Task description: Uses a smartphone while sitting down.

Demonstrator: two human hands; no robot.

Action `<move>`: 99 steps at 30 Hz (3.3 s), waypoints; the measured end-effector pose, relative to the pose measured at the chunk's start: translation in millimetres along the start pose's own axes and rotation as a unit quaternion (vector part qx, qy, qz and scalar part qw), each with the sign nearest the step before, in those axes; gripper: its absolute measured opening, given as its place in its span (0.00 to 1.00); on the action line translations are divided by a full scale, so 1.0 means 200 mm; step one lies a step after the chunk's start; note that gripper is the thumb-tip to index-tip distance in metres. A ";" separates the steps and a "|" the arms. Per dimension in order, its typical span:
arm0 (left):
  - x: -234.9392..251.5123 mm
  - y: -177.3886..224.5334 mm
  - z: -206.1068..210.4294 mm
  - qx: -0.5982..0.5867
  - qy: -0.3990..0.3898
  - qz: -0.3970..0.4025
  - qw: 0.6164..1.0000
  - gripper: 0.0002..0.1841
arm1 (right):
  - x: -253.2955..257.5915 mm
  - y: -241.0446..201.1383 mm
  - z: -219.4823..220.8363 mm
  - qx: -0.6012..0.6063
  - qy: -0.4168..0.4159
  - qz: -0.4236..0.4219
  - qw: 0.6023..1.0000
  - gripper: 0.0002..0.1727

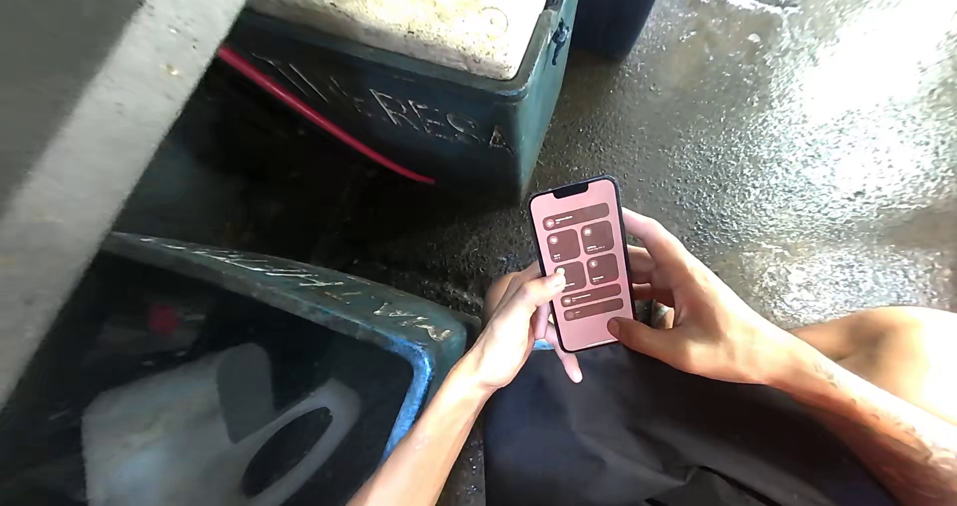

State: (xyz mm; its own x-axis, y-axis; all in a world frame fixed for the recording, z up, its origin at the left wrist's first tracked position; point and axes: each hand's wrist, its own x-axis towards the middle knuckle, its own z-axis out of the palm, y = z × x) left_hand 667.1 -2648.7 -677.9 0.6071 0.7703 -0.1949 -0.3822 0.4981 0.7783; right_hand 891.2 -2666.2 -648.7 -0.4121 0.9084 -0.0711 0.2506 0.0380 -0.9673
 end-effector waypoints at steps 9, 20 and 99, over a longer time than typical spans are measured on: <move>0.00 0.00 0.00 -0.003 -0.002 0.008 1.000 0.18 | 0.00 -0.01 -0.01 0.028 -0.009 0.011 1.000 0.47; 0.00 0.00 0.00 0.005 -0.002 -0.021 1.000 0.13 | -0.01 -0.01 0.00 0.023 -0.002 0.013 1.000 0.45; -0.01 -0.01 0.00 -0.005 -0.014 0.009 1.000 0.24 | -0.03 -0.01 -0.01 0.098 -0.021 0.037 0.994 0.41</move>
State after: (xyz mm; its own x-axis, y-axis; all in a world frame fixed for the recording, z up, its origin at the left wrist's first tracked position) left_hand 666.8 -2650.2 -679.4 0.6198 0.7675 -0.1638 -0.4005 0.4888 0.7751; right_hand 895.1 -2670.4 -645.0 -0.4361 0.8874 -0.1494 0.1077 -0.1134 -0.9877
